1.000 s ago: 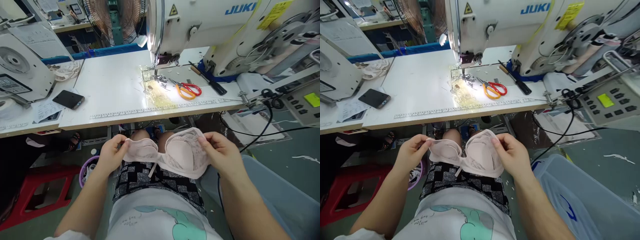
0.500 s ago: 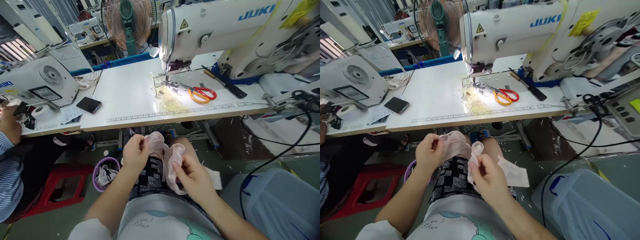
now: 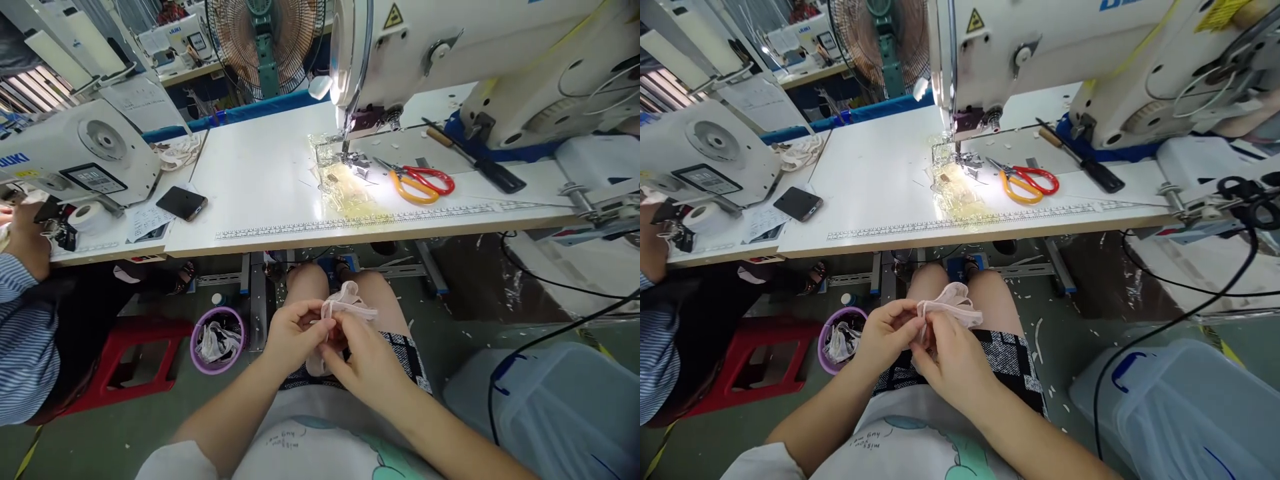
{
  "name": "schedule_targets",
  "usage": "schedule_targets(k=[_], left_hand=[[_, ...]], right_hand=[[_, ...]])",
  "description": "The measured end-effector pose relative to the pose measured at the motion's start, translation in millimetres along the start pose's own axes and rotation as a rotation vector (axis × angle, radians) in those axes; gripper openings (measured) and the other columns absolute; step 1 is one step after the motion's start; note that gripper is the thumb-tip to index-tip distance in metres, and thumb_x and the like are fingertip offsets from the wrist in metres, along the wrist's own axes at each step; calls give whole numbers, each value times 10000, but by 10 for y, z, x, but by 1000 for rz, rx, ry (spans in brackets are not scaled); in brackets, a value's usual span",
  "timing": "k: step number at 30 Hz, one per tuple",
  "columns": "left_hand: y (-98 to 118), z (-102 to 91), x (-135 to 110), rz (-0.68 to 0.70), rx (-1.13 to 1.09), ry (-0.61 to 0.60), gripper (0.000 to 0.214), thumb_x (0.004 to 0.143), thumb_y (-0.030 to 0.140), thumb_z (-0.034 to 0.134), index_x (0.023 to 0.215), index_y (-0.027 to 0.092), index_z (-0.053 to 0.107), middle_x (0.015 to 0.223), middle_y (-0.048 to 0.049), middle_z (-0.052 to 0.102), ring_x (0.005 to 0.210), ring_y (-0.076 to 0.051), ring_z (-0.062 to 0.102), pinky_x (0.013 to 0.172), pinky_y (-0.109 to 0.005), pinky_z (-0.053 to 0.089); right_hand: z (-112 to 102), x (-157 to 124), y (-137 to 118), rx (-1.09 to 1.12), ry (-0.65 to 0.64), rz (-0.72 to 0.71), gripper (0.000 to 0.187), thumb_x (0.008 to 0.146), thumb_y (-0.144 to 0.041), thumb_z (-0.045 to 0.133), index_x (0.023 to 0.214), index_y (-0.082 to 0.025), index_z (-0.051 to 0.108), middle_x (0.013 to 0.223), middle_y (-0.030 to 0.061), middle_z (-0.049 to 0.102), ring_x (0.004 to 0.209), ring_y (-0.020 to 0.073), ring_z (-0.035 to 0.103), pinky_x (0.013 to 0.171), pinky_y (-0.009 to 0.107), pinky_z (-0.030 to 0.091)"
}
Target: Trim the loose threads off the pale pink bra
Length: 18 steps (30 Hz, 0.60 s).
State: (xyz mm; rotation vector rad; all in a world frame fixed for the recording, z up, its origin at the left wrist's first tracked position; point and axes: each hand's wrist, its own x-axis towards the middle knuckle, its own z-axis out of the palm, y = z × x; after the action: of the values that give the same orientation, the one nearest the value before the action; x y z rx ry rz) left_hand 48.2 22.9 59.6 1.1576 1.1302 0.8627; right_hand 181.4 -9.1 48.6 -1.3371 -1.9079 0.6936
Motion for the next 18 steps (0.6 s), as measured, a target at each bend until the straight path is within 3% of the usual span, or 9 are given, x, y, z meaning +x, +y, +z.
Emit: schedule_targets(k=[5,9,13,16,18], left_hand=[[-42,18,7,-12,-17,9,175,708,269,615,811,132,650,726,-48,669,630,-134,607,600,-224,503],[-66,42,-14,-104,-72,-18,178,719,285,591,790,129,635,691,-44,657,581,-132,604,592,-252,525],[-330,-2,90,-4,109,-22,155,761,268,538,813,148,622,727,-54,646,710,-167,617,667,-299,531],[-611,-66,149,192,405,36,140,782,241,512,830,160,615,826,-75,639,832,-182,596,757,-327,498],[-697,-93,101,348,501,-59,142,808,232,482,857,164,597,876,-82,627,868,-173,582,789,-327,479]], right_hand=[[-193,28,-38,-75,-42,-83,118,811,-201,452,851,-138,543,689,56,599,589,165,568,494,269,450],[-373,28,49,-73,58,-61,145,842,-225,438,765,-182,554,643,18,599,578,140,564,506,243,432],[-353,-93,361,53,57,157,133,816,-314,497,793,-198,557,707,23,618,651,151,576,578,258,457],[-348,-296,654,190,228,429,197,833,-366,450,818,-192,540,733,34,626,676,157,598,621,284,482],[-420,-504,815,219,266,549,230,828,-393,450,821,-183,543,744,43,626,686,159,605,638,297,491]])
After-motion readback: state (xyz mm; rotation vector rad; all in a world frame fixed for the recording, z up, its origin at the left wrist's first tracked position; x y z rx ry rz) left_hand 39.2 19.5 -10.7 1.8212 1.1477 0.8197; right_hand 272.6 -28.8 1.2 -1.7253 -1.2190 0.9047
